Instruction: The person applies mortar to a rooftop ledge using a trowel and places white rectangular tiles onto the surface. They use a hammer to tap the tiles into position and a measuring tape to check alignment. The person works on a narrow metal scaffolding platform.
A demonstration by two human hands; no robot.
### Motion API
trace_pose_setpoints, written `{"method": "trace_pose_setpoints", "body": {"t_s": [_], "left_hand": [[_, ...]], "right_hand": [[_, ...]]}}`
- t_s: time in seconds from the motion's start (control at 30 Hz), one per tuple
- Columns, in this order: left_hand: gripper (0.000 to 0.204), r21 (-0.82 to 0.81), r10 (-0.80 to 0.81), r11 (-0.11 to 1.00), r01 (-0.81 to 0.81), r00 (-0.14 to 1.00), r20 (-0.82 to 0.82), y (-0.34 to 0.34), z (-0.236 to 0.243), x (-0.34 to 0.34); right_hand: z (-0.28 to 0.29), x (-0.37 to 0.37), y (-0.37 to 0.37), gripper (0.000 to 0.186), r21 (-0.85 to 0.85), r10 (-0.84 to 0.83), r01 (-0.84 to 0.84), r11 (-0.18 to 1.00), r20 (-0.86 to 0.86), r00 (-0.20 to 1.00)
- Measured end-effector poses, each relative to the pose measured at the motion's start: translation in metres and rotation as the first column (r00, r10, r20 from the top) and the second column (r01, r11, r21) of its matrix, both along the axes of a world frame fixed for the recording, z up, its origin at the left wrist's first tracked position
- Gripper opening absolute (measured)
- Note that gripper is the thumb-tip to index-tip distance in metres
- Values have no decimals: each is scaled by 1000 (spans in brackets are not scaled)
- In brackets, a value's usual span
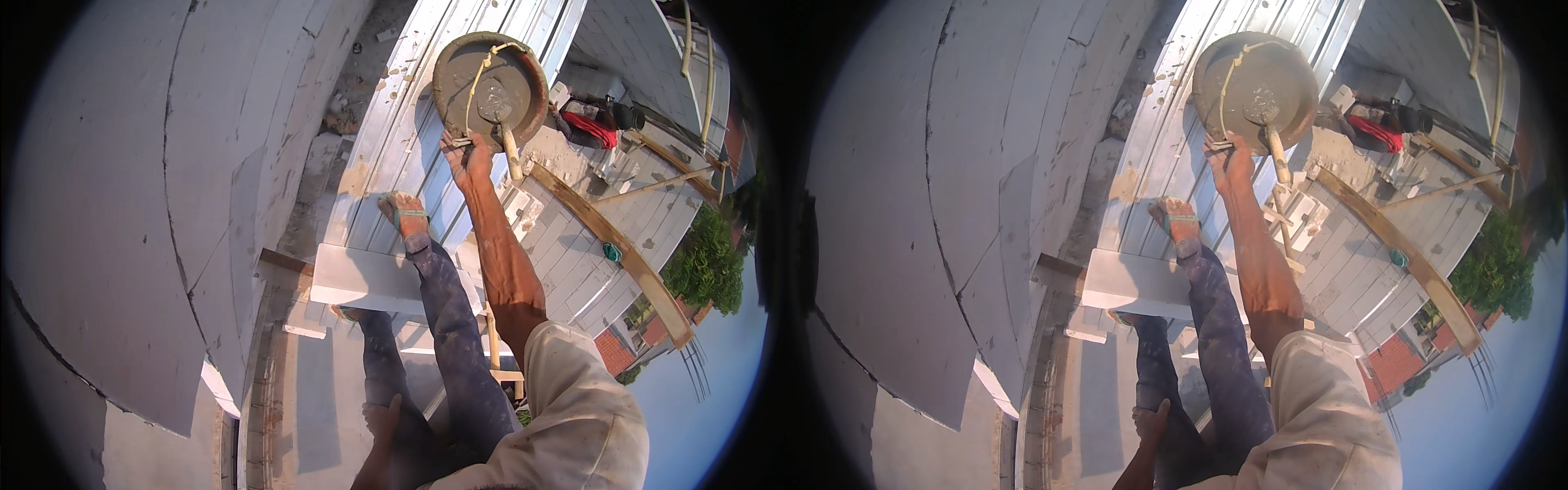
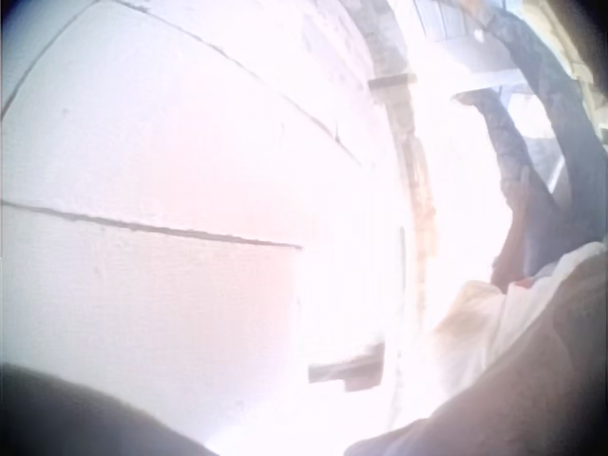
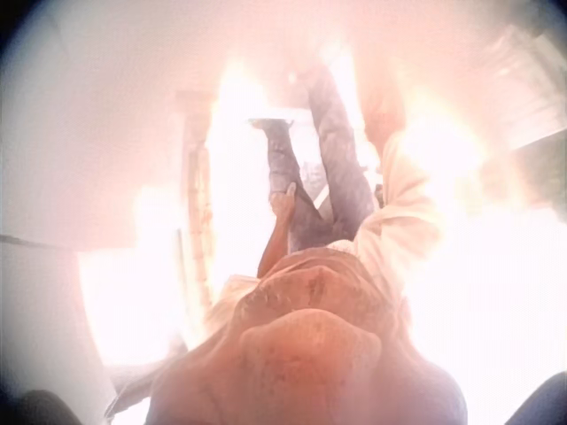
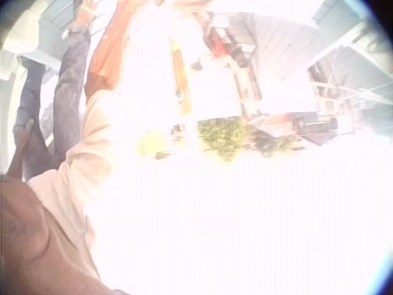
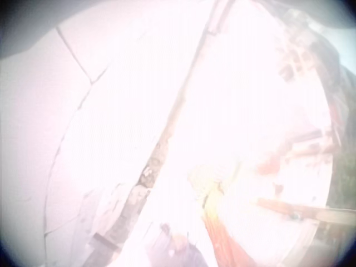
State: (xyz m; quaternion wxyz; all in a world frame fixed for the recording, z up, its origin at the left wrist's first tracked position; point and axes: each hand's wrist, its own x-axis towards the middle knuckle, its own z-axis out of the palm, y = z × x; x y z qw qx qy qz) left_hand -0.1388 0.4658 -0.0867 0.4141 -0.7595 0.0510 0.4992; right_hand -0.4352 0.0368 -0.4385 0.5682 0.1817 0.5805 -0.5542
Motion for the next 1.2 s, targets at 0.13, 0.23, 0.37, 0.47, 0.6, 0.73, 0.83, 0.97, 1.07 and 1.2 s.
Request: {"method": "trace_pose_setpoints", "body": {"t_s": [0.13,0.23,0.37,0.47,0.6,0.73,0.83,0.97,1.07,1.2], "left_hand": [[111,-121,-109,986,112,994,32,8,-9,0],[102,-179,-143,972,152,988,60,10,-15,-1],[96,-213,-155,963,168,985,78,7,-17,1],[93,-224,-154,959,174,983,105,12,-17,4],[90,-267,-160,945,190,978,130,18,-16,9],[88,-280,-128,946,163,982,140,25,-15,12],[89,-281,-83,952,123,985,149,28,-12,15],[89,-311,-62,945,106,987,148,30,-11,25],[89,-335,-51,937,102,986,159,38,-12,33],[86,-348,-20,935,71,989,148,41,-8,32]], "right_hand": [[11,38,80,49,31,-59,56,998,88,994],[29,73,117,42,149,-71,56,987,98,993],[34,99,168,51,123,-92,71,990,180,979],[39,112,191,53,158,-65,34,987,194,979],[60,103,202,49,244,199,-238,940,175,964],[104,62,216,41,666,920,-635,391,-258,295],[109,32,221,50,855,715,-390,342,-506,-482],[71,5,209,63,763,843,-583,278,-485,-232],[79,-4,185,62,669,876,-717,196,-448,-179],[106,-17,151,48,627,958,-772,-100,-147,-244]]}}
